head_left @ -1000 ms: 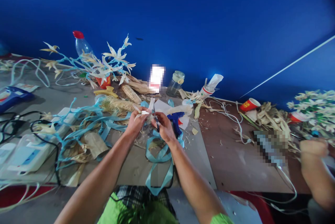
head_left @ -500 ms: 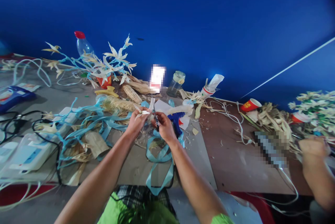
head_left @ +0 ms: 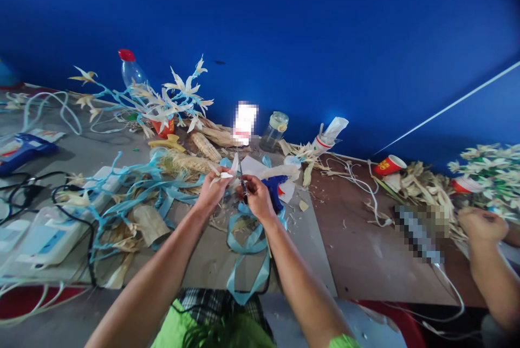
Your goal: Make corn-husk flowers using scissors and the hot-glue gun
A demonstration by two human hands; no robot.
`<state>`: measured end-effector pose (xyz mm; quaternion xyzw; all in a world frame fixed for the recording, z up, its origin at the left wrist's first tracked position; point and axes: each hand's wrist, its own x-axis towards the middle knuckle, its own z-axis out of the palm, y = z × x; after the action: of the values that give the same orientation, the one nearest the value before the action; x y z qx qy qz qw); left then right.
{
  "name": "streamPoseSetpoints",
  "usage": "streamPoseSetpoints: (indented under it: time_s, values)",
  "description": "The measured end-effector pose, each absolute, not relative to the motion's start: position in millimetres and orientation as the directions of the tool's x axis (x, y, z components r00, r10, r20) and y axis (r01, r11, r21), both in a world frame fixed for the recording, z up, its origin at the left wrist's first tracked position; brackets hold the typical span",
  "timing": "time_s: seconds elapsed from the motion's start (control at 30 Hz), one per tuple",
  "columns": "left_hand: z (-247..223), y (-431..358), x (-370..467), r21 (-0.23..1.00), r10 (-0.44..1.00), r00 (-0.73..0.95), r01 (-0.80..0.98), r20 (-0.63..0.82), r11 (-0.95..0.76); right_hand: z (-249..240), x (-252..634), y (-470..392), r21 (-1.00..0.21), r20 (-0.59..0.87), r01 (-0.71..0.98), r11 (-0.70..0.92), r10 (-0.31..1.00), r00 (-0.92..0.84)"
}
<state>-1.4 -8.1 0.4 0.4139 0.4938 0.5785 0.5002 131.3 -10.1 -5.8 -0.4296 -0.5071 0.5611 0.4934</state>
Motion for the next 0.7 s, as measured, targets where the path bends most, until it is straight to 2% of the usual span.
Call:
streamPoseSetpoints:
  time_s: [0.1,0.23,0.4,0.7]
  values:
    - [1,-9,-1,0.988,0.993,-0.111,-0.157,-0.034,0.016,-1,140,-8,-0.969,0.005,-0.247,-0.023,0.994,-0.112]
    - [11,-15,-1,0.998,0.997,0.071,-0.050,-0.036,0.040,2,153,-1,-0.919,0.010,-0.393,-0.037,0.993,-0.118]
    - [19,-19,-1,0.993,0.961,0.276,0.122,-0.034,0.000,2,156,5,-0.918,-0.088,-0.380,-0.113,0.993,-0.081]
    - [10,-13,-6,0.990,0.978,0.207,0.128,0.023,-0.050,7,159,6,-0.926,-0.063,-0.377,-0.022,0.993,0.097]
